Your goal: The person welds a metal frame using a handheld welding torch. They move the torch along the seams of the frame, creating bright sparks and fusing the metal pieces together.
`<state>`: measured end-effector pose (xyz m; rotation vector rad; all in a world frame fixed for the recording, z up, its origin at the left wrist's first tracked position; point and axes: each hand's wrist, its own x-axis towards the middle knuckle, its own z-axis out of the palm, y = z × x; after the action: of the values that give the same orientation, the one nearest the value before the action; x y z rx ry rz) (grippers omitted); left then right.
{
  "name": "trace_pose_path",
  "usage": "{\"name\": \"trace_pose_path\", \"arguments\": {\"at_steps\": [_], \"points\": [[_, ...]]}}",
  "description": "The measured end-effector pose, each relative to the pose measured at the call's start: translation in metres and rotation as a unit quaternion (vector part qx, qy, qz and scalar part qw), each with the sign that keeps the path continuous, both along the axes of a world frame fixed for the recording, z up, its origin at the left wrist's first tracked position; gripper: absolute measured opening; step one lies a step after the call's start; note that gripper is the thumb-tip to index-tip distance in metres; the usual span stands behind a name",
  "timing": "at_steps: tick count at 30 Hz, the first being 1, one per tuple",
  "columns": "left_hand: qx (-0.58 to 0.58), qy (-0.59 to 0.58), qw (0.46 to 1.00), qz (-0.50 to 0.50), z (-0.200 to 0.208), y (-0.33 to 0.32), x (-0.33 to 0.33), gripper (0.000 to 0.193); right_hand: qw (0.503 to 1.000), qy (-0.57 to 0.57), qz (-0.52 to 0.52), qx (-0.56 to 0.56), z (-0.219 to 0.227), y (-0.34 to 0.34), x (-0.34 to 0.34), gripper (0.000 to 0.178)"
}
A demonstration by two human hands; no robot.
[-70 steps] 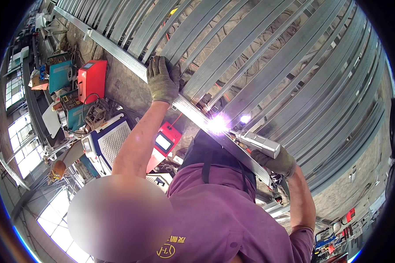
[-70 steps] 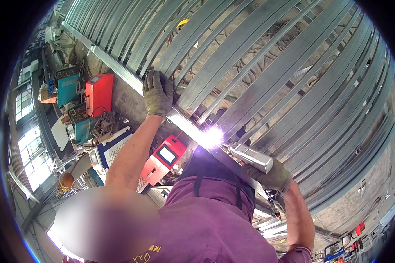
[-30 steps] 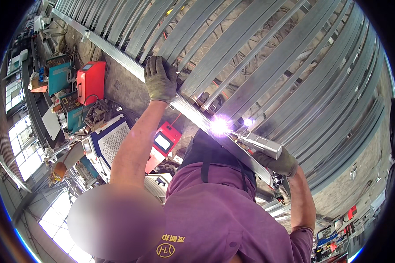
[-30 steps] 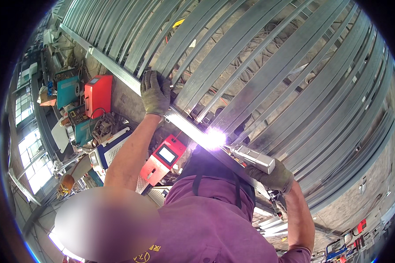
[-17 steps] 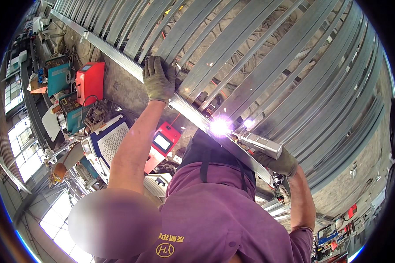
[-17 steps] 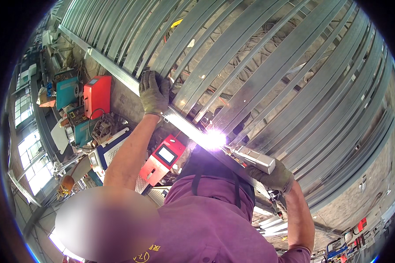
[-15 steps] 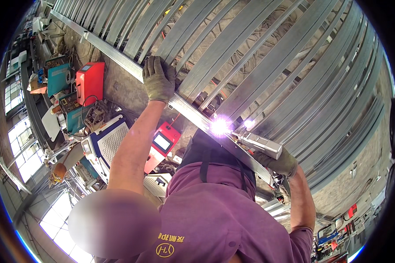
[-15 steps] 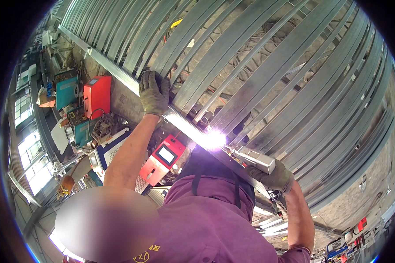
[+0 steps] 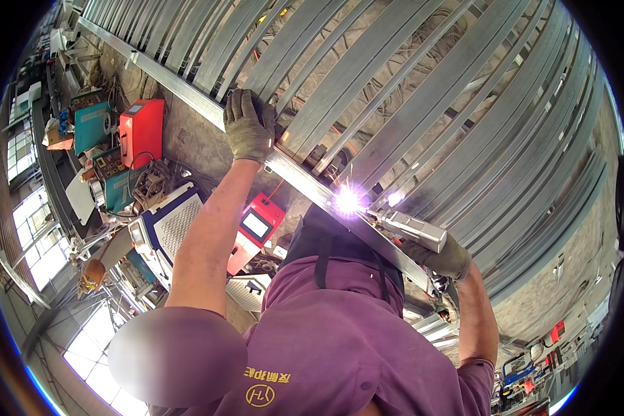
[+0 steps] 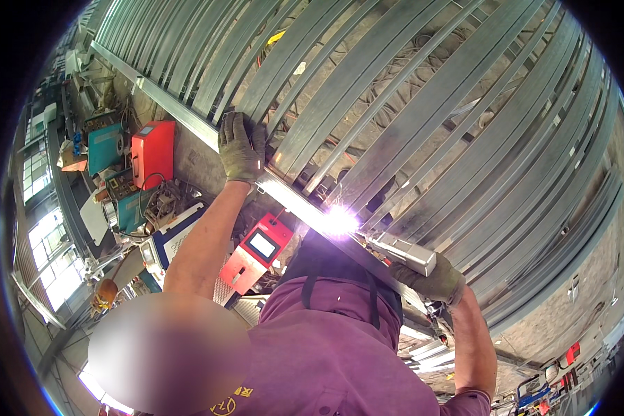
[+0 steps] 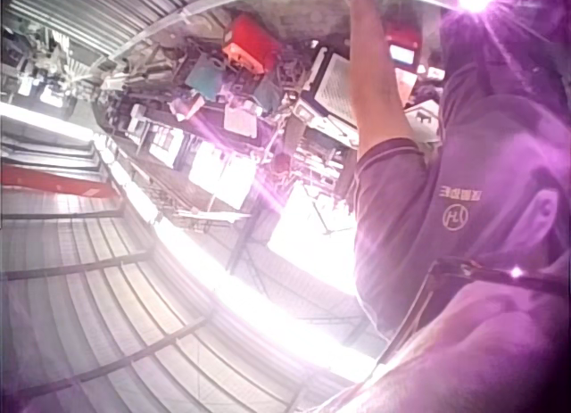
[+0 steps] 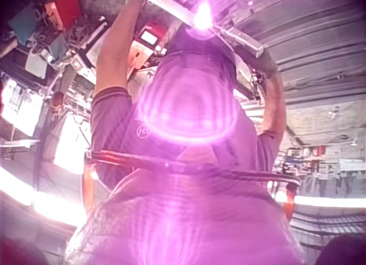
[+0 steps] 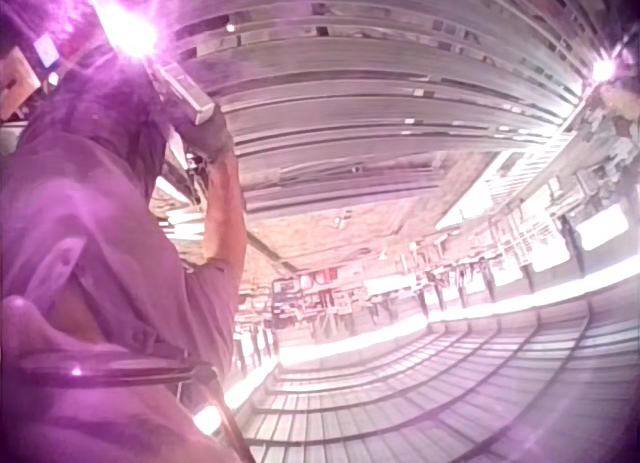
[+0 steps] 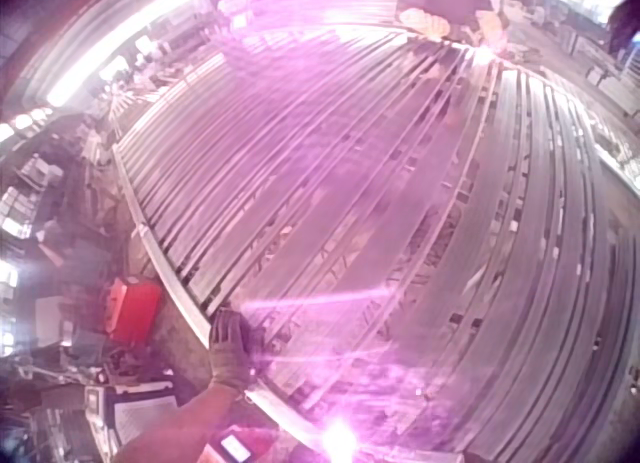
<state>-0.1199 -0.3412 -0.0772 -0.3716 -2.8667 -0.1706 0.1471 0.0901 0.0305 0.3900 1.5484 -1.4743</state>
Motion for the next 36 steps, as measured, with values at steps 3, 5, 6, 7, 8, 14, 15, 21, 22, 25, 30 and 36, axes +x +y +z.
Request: {"name": "trace_pose_path", "arguments": {"at_steps": [3, 5, 6, 7, 8, 14, 15, 21, 22, 25, 30, 36], "points": [[0.003, -0.001, 1.0, 0.002, 0.001, 0.0, 0.0, 0.059, 1.0, -0.001, -0.009, -0.002, 0.001, 0.0, 0.0, 0.045], [-0.001, 0.003, 1.0, 0.002, 0.0, -0.001, 0.0, 0.059, 1.0, 0.01, -0.006, -0.01, -0.002, 0.001, 0.002, 0.044], [-0.003, 0.001, 1.0, 0.004, 0.0, -0.001, 0.0, 0.059, 1.0, 0.015, -0.005, -0.015, -0.002, 0.002, 0.003, 0.044], [-0.005, 0.0, 1.0, 0.006, 0.0, 0.0, 0.0, 0.058, 1.0, 0.013, -0.007, -0.015, -0.001, 0.002, 0.002, 0.044], [-0.007, -0.001, 1.0, 0.007, 0.0, 0.0, 0.0, 0.058, 1.0, 0.011, -0.009, -0.015, 0.001, 0.002, 0.001, 0.044], [-0.003, 0.002, 1.0, 0.008, 0.0, 0.001, 0.0, 0.058, 0.999, 0.011, -0.019, -0.029, 0.0, 0.004, 0.004, 0.042], [-0.003, 0.003, 1.0, 0.006, 0.0, 0.0, 0.0, 0.058, 0.999, 0.01, -0.022, -0.032, -0.001, 0.005, 0.006, 0.042], [0.0, -0.009, 1.0, 0.012, 0.0, 0.0, 0.0, 0.06, 1.0, 0.012, -0.005, -0.012, 0.0, 0.006, 0.007, 0.044], [0.0, -0.016, 1.0, 0.014, 0.0, -0.001, 0.0, 0.062, 1.0, 0.006, 0.001, -0.005, -0.001, 0.006, 0.008, 0.044], [-0.004, -0.015, 1.0, 0.016, 0.001, 0.0, 0.001, 0.061, 1.0, -0.01, 0.009, 0.009, -0.002, 0.008, 0.01, 0.043], [-0.006, -0.006, 1.0, 0.012, -0.001, -0.002, 0.001, 0.06, 1.0, -0.019, -0.006, -0.016, 0.01, 0.006, 0.002, 0.042], [-0.006, -0.009, 1.0, 0.003, -0.003, -0.002, 0.0, 0.06, 0.999, -0.02, -0.029, -0.011, 0.013, 0.005, 0.01, 0.039]]}}
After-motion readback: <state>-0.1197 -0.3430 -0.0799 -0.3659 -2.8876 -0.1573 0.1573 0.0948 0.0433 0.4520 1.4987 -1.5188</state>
